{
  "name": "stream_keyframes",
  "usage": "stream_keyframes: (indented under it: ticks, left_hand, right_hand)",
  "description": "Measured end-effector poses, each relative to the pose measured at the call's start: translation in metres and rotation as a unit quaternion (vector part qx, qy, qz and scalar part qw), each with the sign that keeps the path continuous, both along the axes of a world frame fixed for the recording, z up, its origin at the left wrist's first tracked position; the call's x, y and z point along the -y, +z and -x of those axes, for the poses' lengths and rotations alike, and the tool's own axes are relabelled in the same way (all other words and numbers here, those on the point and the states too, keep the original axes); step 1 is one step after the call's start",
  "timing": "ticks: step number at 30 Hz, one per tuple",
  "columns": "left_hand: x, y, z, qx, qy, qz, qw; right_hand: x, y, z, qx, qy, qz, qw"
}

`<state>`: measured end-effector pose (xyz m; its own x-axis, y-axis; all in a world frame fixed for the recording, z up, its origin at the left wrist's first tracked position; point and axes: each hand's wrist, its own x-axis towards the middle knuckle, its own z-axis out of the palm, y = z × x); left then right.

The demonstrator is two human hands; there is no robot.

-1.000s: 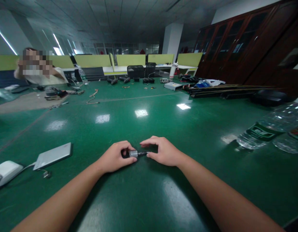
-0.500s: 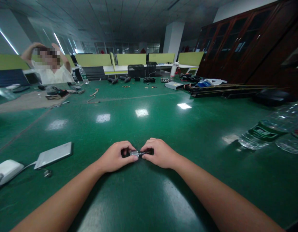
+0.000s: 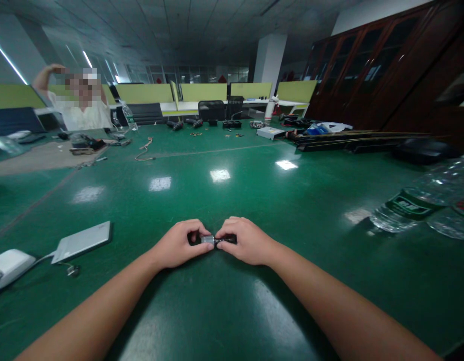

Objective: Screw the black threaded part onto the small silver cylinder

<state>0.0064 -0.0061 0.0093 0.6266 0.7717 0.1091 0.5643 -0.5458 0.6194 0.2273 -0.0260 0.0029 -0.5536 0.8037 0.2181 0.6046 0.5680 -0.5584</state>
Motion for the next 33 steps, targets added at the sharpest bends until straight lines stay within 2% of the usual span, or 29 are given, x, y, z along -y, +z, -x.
stream_keyframes:
  ticks: [33]
  left_hand:
    - [-0.0003, -0.0008, 0.0005, -0.003, -0.005, 0.011, 1.0]
  right_hand:
    - [-0.0027, -0.0027, -0.0099, 0.002, 0.01, -0.002, 1.0]
